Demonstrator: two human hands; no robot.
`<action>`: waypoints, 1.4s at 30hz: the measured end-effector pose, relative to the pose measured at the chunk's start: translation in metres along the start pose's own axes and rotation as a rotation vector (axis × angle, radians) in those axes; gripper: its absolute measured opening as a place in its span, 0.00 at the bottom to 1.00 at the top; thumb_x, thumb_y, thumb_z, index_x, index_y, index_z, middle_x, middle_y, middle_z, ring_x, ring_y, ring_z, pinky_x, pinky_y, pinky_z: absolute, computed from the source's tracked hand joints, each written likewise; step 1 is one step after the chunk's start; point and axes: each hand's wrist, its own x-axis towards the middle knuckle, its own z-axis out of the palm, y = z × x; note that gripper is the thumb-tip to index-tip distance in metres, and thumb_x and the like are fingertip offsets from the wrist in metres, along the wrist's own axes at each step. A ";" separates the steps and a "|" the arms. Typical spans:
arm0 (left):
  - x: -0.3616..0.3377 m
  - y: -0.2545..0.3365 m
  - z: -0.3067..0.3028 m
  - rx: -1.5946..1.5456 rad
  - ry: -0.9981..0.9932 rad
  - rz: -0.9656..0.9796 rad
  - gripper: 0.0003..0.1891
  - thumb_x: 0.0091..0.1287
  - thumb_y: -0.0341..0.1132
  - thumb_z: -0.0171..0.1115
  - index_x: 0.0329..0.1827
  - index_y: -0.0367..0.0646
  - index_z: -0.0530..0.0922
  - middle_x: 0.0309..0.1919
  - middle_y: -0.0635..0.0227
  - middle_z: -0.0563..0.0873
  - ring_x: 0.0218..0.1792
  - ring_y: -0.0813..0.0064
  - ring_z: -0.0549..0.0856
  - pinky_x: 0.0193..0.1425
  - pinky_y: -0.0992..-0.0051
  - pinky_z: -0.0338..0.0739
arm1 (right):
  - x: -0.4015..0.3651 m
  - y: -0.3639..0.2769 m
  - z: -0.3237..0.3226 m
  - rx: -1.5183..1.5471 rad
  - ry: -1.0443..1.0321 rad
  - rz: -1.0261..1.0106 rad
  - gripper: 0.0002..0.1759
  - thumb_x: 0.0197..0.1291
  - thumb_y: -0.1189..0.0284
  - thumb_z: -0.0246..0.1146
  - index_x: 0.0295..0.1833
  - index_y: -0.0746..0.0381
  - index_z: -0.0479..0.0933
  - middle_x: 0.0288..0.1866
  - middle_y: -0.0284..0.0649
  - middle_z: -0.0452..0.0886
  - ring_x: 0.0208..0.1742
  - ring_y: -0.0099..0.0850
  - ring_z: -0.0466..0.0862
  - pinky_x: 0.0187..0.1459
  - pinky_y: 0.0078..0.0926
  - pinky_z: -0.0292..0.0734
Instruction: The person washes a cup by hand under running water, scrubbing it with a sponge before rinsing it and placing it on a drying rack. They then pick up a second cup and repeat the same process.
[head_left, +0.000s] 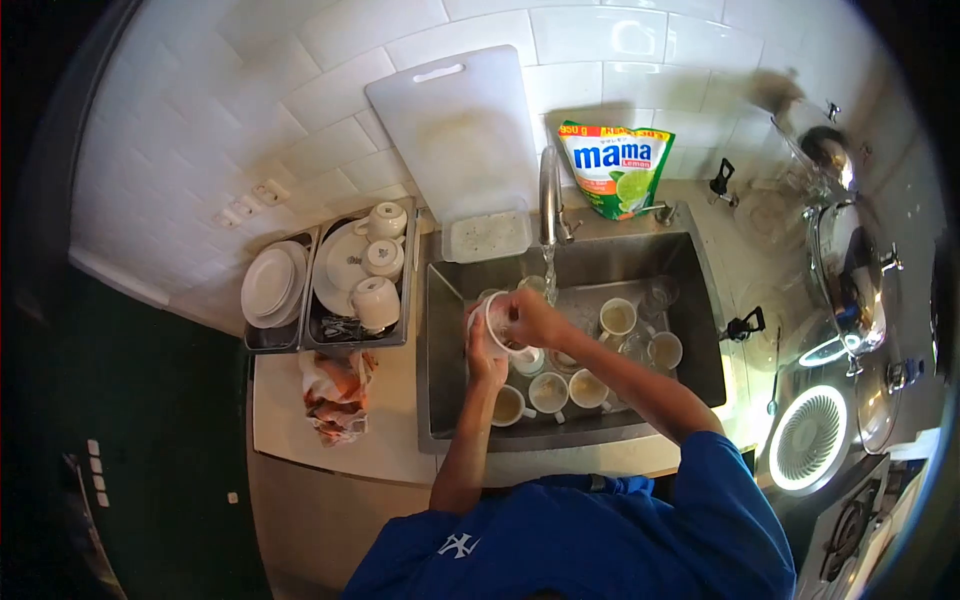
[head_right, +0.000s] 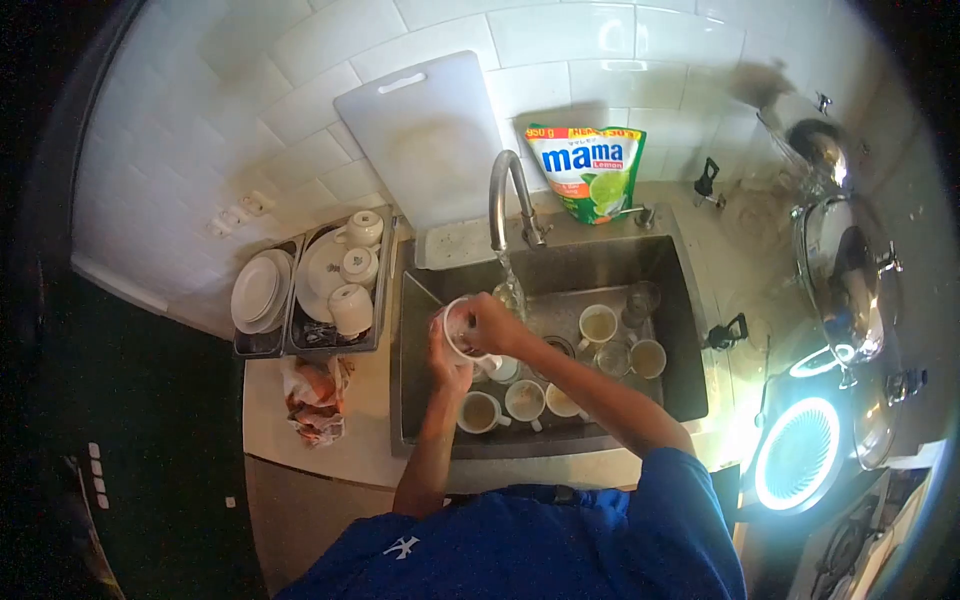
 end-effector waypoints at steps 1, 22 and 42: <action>0.004 -0.004 -0.003 0.040 0.036 -0.026 0.21 0.64 0.47 0.49 0.53 0.41 0.68 0.48 0.62 0.75 0.52 0.68 0.74 0.57 0.65 0.67 | 0.001 -0.009 -0.003 -0.126 0.106 -0.193 0.10 0.36 0.77 0.62 0.31 0.63 0.77 0.25 0.50 0.77 0.25 0.43 0.78 0.29 0.31 0.72; 0.000 -0.013 -0.018 0.011 0.104 -0.150 0.24 0.62 0.50 0.52 0.54 0.42 0.69 0.50 0.64 0.75 0.53 0.67 0.73 0.59 0.65 0.65 | -0.012 0.020 0.032 -0.038 0.226 0.054 0.15 0.47 0.73 0.56 0.42 0.68 0.69 0.35 0.55 0.76 0.39 0.51 0.77 0.39 0.42 0.71; -0.012 -0.033 -0.003 -0.097 0.126 -0.219 0.23 0.64 0.51 0.48 0.56 0.48 0.68 0.51 0.69 0.75 0.55 0.71 0.73 0.58 0.68 0.66 | -0.012 0.008 0.019 -0.120 -0.018 0.283 0.31 0.66 0.55 0.33 0.30 0.70 0.72 0.27 0.63 0.74 0.34 0.59 0.75 0.39 0.48 0.68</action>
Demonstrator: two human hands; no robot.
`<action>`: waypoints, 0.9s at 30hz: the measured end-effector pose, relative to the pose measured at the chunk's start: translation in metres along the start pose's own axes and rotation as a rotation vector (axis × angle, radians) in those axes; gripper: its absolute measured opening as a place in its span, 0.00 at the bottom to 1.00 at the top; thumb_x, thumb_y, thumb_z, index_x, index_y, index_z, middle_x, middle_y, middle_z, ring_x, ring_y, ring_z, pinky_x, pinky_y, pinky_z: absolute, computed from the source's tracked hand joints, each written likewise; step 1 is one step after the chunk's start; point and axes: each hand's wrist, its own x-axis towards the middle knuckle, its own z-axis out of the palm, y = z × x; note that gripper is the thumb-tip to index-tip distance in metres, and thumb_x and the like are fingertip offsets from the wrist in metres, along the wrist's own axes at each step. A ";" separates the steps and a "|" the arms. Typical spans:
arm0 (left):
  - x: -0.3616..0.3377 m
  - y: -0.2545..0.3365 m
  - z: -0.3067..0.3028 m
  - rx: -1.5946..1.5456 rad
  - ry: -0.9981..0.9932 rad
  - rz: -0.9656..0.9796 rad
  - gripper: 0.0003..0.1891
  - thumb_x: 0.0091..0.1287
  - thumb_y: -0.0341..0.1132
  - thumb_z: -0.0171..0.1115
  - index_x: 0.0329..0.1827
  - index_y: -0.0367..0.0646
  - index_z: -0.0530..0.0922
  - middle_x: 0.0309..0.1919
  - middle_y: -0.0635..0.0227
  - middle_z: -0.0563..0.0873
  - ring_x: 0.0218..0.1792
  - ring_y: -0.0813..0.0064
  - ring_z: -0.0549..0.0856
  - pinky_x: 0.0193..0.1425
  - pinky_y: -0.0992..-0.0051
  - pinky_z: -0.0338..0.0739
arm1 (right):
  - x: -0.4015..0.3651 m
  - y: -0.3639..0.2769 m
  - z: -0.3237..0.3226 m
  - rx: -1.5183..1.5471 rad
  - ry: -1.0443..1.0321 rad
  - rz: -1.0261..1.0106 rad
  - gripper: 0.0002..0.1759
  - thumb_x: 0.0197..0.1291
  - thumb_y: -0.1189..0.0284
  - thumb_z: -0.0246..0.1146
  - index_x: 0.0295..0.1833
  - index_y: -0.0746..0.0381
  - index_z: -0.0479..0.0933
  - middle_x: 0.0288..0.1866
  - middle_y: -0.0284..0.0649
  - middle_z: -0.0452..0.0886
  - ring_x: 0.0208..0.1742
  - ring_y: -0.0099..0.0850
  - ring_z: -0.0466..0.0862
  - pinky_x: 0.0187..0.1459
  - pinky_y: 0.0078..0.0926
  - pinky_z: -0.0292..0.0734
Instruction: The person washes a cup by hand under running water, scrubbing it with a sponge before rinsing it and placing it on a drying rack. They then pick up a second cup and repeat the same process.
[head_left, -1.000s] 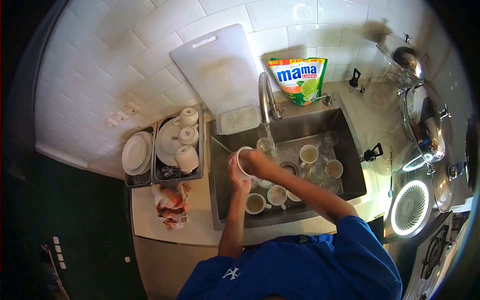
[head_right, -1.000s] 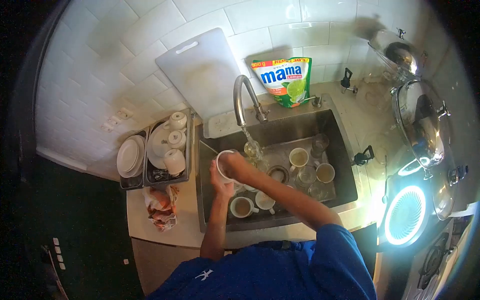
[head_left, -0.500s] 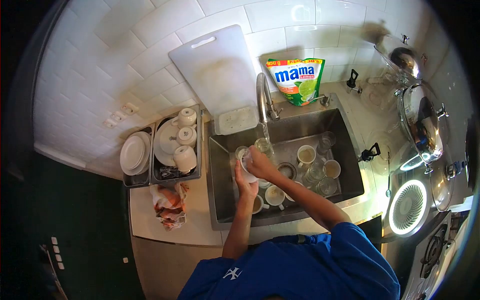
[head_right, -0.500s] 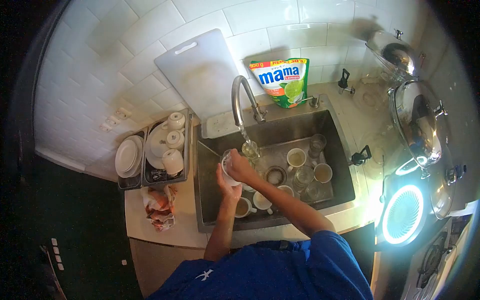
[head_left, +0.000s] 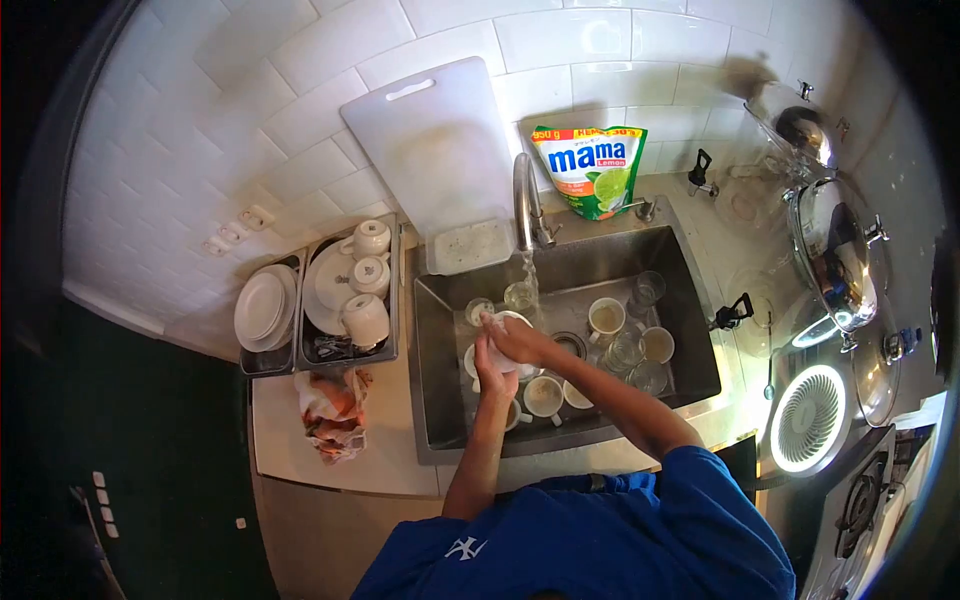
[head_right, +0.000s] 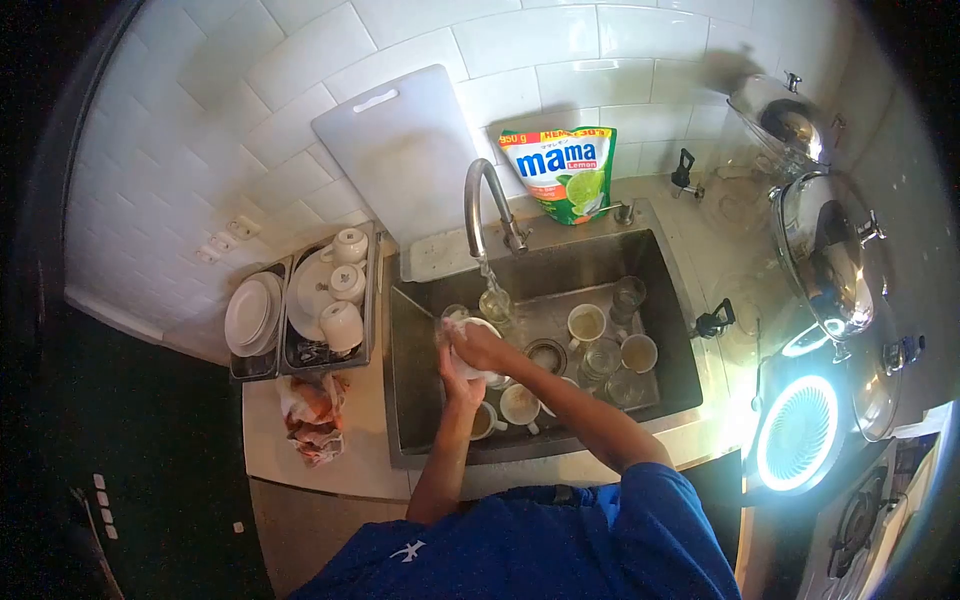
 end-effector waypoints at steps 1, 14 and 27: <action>0.000 -0.002 -0.003 0.005 0.008 -0.002 0.22 0.64 0.50 0.48 0.55 0.47 0.69 0.51 0.69 0.75 0.55 0.72 0.73 0.59 0.69 0.65 | -0.001 -0.002 0.001 0.010 0.012 0.028 0.31 0.66 0.55 0.33 0.30 0.70 0.71 0.27 0.63 0.74 0.33 0.59 0.75 0.38 0.48 0.68; 0.005 0.006 -0.015 -0.071 0.036 -0.052 0.25 0.61 0.55 0.49 0.54 0.48 0.70 0.52 0.69 0.75 0.55 0.68 0.73 0.58 0.63 0.66 | -0.010 -0.015 -0.039 0.090 -0.313 -0.207 0.14 0.57 0.70 0.50 0.46 0.64 0.72 0.34 0.57 0.77 0.38 0.49 0.77 0.39 0.37 0.72; -0.001 0.016 -0.016 -0.020 -0.087 0.050 0.23 0.63 0.50 0.48 0.54 0.44 0.69 0.50 0.63 0.75 0.53 0.65 0.73 0.59 0.63 0.65 | -0.007 -0.007 -0.008 -0.071 -0.025 -0.177 0.07 0.45 0.75 0.59 0.28 0.68 0.75 0.26 0.52 0.78 0.28 0.49 0.79 0.29 0.35 0.73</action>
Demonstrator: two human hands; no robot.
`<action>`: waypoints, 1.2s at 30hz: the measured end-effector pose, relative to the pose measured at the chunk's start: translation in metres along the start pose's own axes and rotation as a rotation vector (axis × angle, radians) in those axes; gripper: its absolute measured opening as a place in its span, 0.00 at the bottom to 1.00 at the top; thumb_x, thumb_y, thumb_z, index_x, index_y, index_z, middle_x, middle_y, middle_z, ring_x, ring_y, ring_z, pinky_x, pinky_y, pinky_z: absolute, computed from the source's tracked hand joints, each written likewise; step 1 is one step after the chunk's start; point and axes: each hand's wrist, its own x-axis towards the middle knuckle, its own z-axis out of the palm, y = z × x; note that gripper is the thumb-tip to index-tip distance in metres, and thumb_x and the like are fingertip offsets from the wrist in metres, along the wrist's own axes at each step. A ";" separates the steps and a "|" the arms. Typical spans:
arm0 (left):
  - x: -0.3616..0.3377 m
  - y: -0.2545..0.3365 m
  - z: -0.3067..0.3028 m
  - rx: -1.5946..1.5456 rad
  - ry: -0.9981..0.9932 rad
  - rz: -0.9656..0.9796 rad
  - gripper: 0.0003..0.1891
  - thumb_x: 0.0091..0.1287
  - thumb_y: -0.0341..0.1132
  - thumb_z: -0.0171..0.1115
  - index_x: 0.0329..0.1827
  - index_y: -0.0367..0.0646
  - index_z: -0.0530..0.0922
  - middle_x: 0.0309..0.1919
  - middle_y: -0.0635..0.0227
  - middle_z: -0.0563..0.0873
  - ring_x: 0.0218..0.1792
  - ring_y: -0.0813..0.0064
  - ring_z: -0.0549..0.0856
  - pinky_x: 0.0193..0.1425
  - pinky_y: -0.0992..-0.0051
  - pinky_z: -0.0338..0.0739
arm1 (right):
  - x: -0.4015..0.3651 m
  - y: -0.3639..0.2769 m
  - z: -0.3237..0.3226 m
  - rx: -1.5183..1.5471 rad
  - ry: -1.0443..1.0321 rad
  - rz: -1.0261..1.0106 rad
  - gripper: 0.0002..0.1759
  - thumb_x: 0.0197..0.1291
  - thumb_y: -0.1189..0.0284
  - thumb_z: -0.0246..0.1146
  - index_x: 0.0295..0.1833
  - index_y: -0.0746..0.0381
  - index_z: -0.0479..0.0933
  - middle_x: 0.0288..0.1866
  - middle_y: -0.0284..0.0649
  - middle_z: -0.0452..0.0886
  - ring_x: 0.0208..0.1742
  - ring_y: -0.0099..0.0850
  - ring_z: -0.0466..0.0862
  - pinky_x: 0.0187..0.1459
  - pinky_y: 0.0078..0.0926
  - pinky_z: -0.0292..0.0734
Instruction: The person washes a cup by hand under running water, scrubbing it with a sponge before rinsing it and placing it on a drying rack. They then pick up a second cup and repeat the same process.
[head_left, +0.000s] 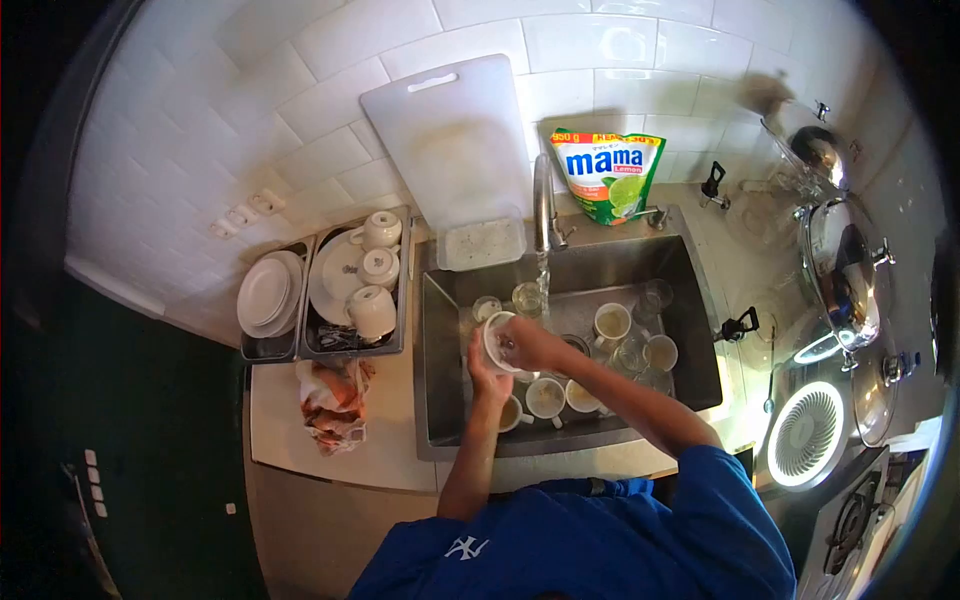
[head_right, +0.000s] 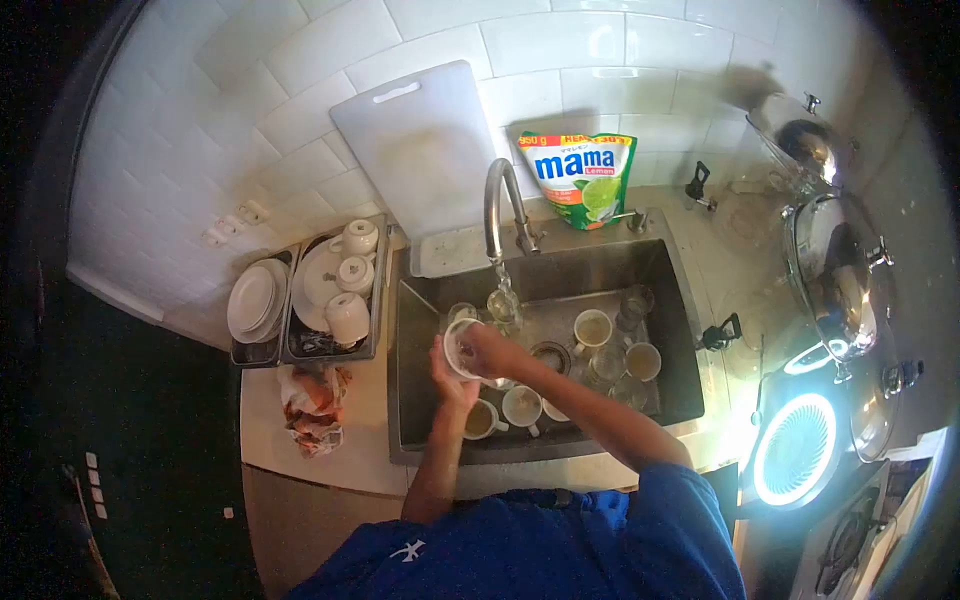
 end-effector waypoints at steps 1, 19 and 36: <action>0.001 0.002 0.003 0.060 0.012 0.039 0.21 0.63 0.47 0.49 0.53 0.43 0.69 0.48 0.63 0.75 0.52 0.67 0.74 0.58 0.65 0.66 | -0.004 0.002 0.003 0.141 0.036 0.057 0.07 0.45 0.75 0.60 0.28 0.69 0.75 0.25 0.52 0.78 0.27 0.49 0.78 0.28 0.34 0.72; -0.012 0.041 0.053 0.530 0.074 0.106 0.23 0.67 0.52 0.38 0.50 0.43 0.70 0.46 0.64 0.75 0.47 0.71 0.75 0.53 0.70 0.68 | -0.001 -0.014 0.016 0.851 0.267 0.370 0.25 0.62 0.50 0.48 0.43 0.63 0.71 0.32 0.33 0.74 0.32 0.25 0.74 0.36 0.25 0.71; -0.007 0.038 0.013 -0.070 0.263 -0.167 0.22 0.58 0.51 0.52 0.48 0.46 0.73 0.44 0.65 0.79 0.47 0.65 0.77 0.51 0.63 0.72 | 0.017 -0.019 0.009 -0.164 0.567 0.132 0.16 0.55 0.61 0.57 0.31 0.65 0.74 0.25 0.52 0.77 0.29 0.50 0.79 0.32 0.44 0.72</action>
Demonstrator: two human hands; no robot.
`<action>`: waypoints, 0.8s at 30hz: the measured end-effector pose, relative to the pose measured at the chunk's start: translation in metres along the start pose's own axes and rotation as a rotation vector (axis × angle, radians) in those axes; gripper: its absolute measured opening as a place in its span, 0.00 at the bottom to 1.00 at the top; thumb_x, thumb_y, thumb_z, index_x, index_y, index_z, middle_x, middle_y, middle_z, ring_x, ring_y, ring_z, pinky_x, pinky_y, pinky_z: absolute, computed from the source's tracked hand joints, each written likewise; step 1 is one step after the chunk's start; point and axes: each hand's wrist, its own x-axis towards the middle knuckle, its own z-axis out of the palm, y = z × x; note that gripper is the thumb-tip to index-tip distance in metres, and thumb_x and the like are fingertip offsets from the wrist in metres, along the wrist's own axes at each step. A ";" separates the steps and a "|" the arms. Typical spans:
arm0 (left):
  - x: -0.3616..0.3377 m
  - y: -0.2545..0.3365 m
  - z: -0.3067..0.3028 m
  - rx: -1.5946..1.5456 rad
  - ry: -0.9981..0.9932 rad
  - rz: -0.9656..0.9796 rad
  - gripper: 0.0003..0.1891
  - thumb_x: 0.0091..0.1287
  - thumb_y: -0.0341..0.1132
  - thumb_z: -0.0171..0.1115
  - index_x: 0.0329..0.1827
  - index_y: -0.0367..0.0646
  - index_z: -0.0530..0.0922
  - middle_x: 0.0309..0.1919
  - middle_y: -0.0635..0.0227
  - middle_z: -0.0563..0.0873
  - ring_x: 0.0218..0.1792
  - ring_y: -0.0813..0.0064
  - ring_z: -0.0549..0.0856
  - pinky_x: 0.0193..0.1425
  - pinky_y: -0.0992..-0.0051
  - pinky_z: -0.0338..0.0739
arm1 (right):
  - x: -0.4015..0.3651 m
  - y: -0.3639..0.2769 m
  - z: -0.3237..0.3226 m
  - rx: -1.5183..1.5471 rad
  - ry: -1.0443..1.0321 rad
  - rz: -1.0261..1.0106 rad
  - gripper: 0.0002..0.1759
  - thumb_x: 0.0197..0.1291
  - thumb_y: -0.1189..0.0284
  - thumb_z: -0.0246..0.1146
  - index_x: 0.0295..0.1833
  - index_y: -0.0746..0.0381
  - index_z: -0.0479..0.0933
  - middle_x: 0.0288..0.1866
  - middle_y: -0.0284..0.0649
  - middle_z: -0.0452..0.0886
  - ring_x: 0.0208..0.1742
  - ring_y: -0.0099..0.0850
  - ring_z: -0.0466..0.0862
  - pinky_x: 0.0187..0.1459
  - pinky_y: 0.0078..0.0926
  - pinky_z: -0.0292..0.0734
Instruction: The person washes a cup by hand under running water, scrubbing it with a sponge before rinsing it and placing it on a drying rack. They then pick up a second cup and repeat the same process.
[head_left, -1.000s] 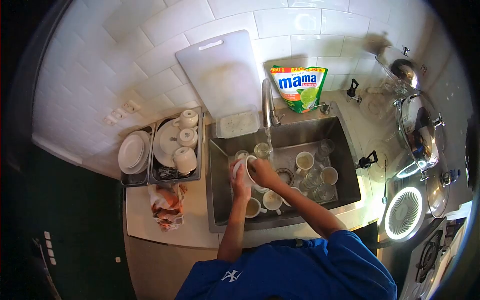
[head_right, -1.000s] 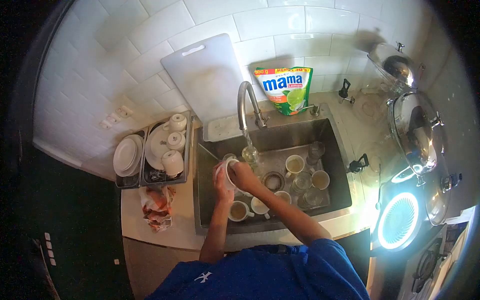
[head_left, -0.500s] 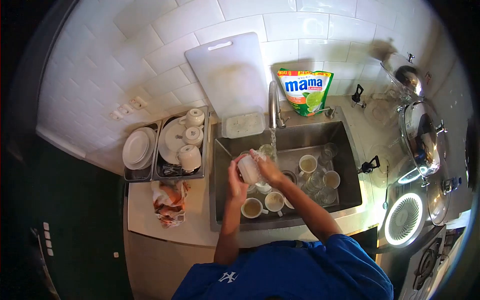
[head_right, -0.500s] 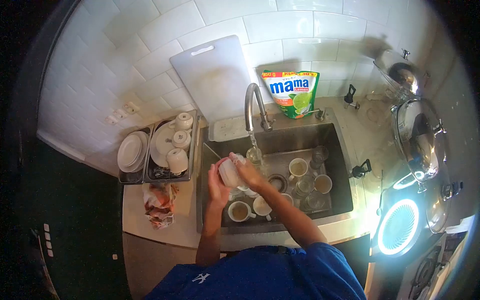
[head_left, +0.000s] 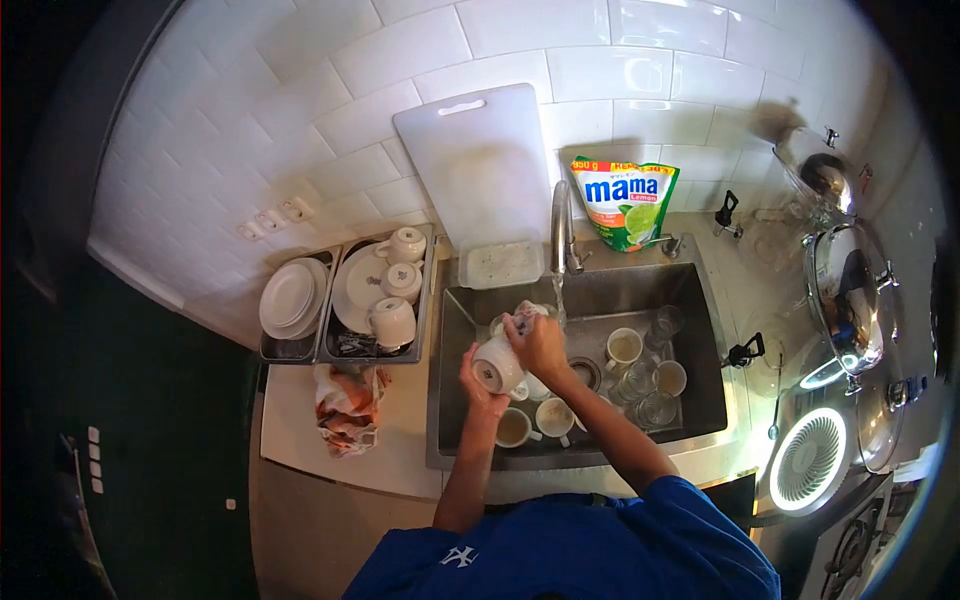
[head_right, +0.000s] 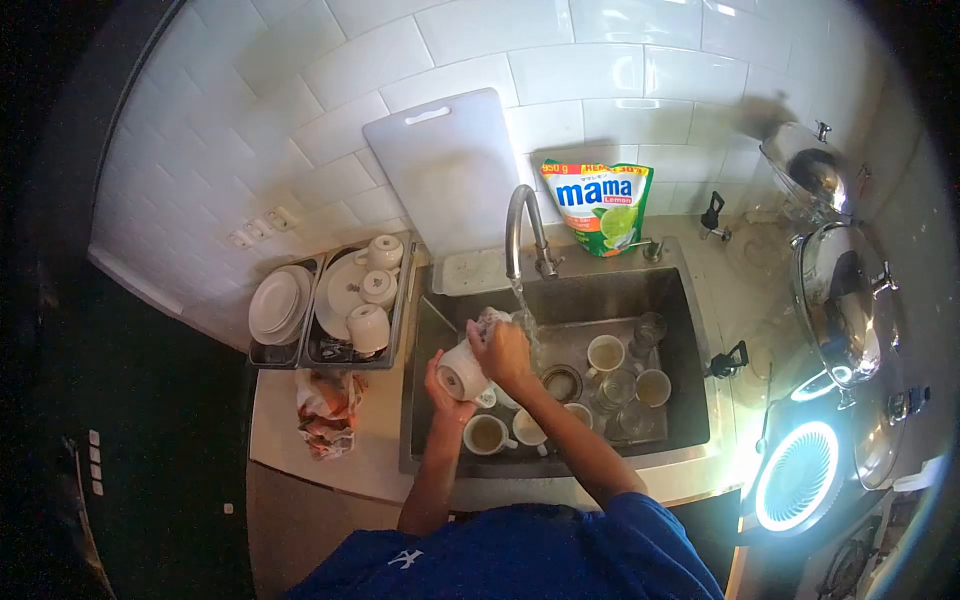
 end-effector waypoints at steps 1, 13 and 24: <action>-0.002 -0.001 -0.002 -0.016 -0.013 -0.015 0.22 0.58 0.52 0.52 0.48 0.47 0.73 0.44 0.65 0.78 0.48 0.65 0.77 0.52 0.63 0.71 | 0.002 0.001 0.003 0.090 0.028 -0.055 0.15 0.54 0.62 0.58 0.31 0.65 0.73 0.26 0.51 0.77 0.30 0.50 0.79 0.34 0.44 0.72; -0.007 -0.012 -0.034 0.024 -0.112 -0.040 0.26 0.62 0.56 0.49 0.58 0.53 0.65 0.53 0.70 0.73 0.54 0.72 0.73 0.56 0.65 0.70 | -0.007 -0.020 0.001 -0.044 -0.388 -0.649 0.11 0.52 0.66 0.57 0.34 0.64 0.75 0.30 0.45 0.77 0.37 0.44 0.77 0.43 0.36 0.72; -0.001 -0.019 -0.017 -0.004 -0.337 0.259 0.17 0.68 0.43 0.46 0.56 0.45 0.67 0.49 0.65 0.76 0.49 0.71 0.77 0.53 0.69 0.74 | -0.026 -0.011 -0.017 0.049 -0.087 -0.856 0.11 0.53 0.71 0.57 0.43 0.60 0.77 0.43 0.42 0.79 0.49 0.40 0.76 0.55 0.35 0.67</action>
